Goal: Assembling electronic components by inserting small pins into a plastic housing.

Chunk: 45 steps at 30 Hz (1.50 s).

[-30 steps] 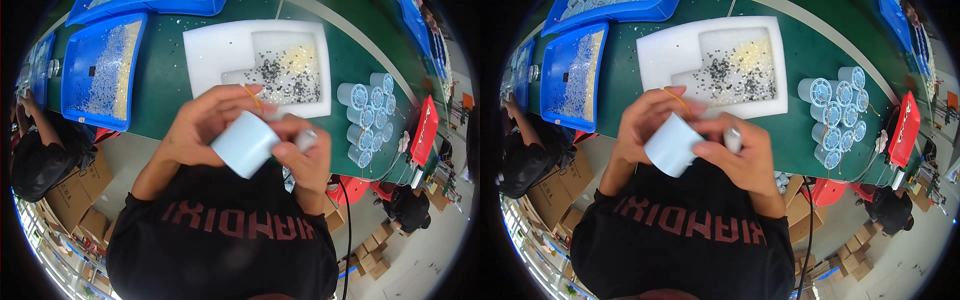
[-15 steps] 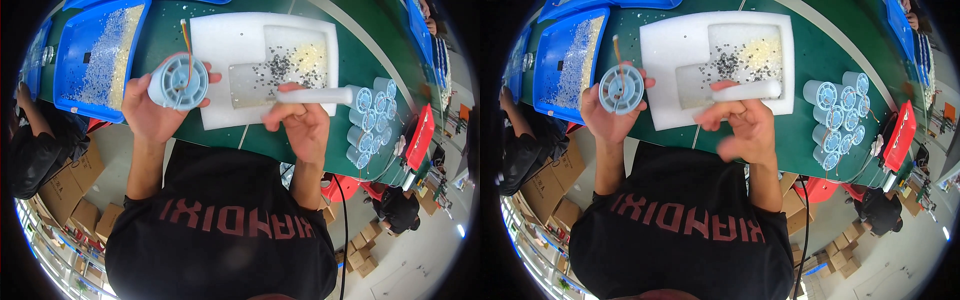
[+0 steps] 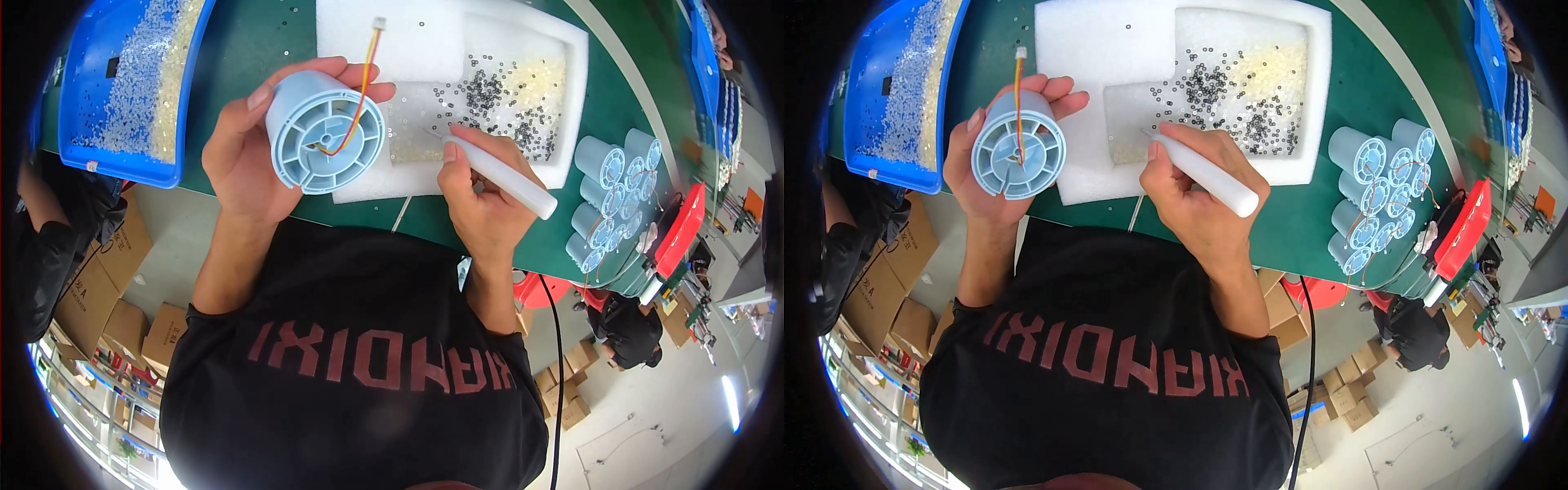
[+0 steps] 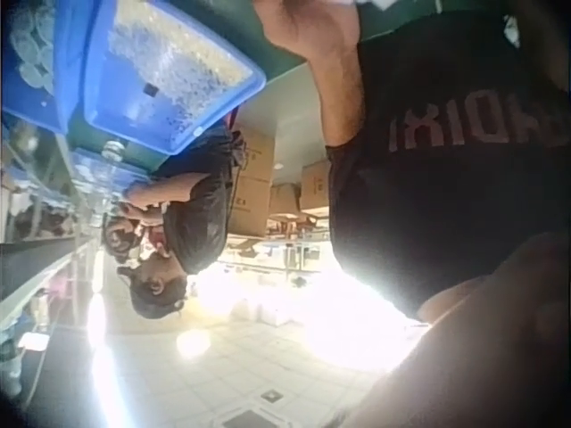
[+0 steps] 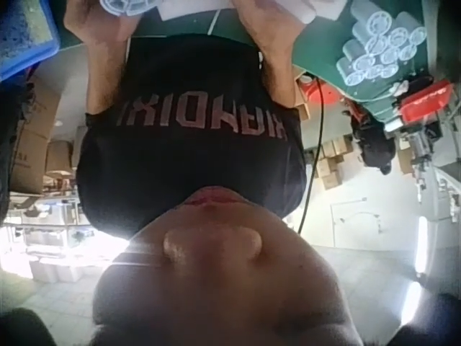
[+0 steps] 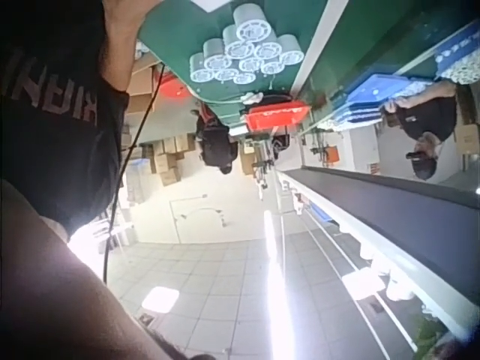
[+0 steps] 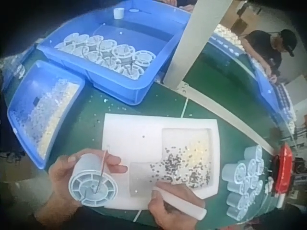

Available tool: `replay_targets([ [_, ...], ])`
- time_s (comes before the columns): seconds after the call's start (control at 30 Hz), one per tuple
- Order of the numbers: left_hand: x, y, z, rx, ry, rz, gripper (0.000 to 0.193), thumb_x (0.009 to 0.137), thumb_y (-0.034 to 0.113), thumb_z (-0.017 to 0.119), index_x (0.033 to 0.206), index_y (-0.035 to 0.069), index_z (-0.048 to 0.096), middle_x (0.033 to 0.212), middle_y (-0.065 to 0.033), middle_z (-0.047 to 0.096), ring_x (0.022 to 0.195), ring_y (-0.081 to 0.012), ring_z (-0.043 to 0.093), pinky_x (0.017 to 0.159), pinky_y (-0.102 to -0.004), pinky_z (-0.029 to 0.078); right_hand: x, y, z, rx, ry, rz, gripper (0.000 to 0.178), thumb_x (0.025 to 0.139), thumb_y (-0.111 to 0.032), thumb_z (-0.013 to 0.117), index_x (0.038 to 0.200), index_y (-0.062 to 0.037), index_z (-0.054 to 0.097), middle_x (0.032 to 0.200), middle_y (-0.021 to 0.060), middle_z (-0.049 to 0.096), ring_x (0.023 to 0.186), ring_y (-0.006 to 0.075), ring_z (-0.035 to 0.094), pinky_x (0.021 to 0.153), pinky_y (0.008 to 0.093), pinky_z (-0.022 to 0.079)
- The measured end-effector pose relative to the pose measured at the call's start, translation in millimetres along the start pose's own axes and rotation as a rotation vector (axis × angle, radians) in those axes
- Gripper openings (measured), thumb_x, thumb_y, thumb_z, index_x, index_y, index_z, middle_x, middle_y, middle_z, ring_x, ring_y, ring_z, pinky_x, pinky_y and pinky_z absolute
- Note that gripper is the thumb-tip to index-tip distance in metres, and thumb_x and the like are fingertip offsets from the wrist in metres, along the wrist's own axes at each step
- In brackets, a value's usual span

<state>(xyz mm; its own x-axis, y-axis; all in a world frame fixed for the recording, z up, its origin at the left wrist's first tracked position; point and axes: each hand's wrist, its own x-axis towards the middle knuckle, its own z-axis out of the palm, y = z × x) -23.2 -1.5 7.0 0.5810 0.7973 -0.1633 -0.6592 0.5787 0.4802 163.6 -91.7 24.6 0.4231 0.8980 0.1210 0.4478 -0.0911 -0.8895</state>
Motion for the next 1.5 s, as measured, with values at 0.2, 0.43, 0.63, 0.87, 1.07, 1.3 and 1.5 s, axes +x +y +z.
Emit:
replay_targets([
  [0.2,0,1,0,-0.058,-0.009,-0.013,0.062,0.089,0.035,0.032,0.127,-0.013,0.042,0.123,-0.0264,0.054,0.117,-0.0448,0.05,0.096,-0.0458,0.045,2,-1,0,-0.072,-0.026,-0.03,0.017,0.073,-0.001,0.071,0.089,0.0013,0.067,0.07,0.0068,0.063,0.049,0.0062,0.054,0.044,0.0178,0.042],
  [0.43,-1,0,-2,-0.071,-0.026,-0.02,0.063,0.089,0.036,0.031,0.128,-0.013,0.041,0.123,-0.0272,0.053,0.117,-0.0456,0.05,0.096,-0.0461,0.045,0,-2,4,-0.141,-0.041,-0.069,0.016,0.075,0.001,0.07,0.091,0.002,0.068,0.071,0.004,0.061,0.053,0.0035,0.048,0.045,0.0171,0.035],
  [0.63,0,1,-3,-0.049,-0.038,-0.009,0.063,0.089,0.036,0.032,0.128,-0.013,0.041,0.124,-0.0275,0.052,0.116,-0.0469,0.05,0.096,-0.0466,0.045,-7,4,-5,-0.023,0.075,-0.008,0.015,0.073,0.003,0.069,0.089,0.0026,0.067,0.069,0.0052,0.059,0.05,0.0041,0.05,0.044,0.0172,0.039],
  [0.87,1,1,-5,-0.03,-0.065,-0.009,0.062,0.089,0.036,0.032,0.128,-0.012,0.042,0.124,-0.0291,0.051,0.116,-0.0467,0.05,0.094,-0.0455,0.047,-5,-1,0,-0.037,0.059,0.07,0.014,0.075,0.001,0.07,0.089,0.0033,0.067,0.071,0.0051,0.06,0.051,0.0042,0.051,0.044,0.0174,0.04],
  [1.07,1,0,-4,-0.038,-0.079,-0.005,0.062,0.089,0.036,0.033,0.128,-0.012,0.041,0.125,-0.0302,0.05,0.117,-0.0465,0.049,0.096,-0.0456,0.045,0,-12,-4,-0.113,-0.046,0.151,0.009,0.078,0.0,0.068,0.087,0.0035,0.066,0.082,0.0039,0.061,0.057,0.0037,0.052,0.047,0.0167,0.038],
  [1.3,-7,6,21,0.014,0.128,-0.068,0.065,0.095,0.042,0.026,0.133,-0.009,0.037,0.127,-0.0309,0.047,0.116,-0.0431,0.05,0.087,-0.039,0.052,-6,5,1,0.136,0.2,-0.032,0.037,0.07,0.003,0.077,0.099,0.0018,0.054,0.094,0.0123,0.062,0.072,0.0149,0.065,0.046,0.0208,0.049],
  [1.5,-10,11,28,-0.081,0.121,-0.113,0.066,0.097,0.044,0.028,0.138,-0.008,0.027,0.129,-0.0327,0.043,0.12,-0.0449,0.046,0.086,-0.0459,0.053,1,1,-17,-0.048,0.264,-0.251,0.031,0.07,-0.002,0.079,0.092,0.0003,0.058,0.082,0.0128,0.066,0.063,0.0174,0.064,0.051,0.024,0.05],
])
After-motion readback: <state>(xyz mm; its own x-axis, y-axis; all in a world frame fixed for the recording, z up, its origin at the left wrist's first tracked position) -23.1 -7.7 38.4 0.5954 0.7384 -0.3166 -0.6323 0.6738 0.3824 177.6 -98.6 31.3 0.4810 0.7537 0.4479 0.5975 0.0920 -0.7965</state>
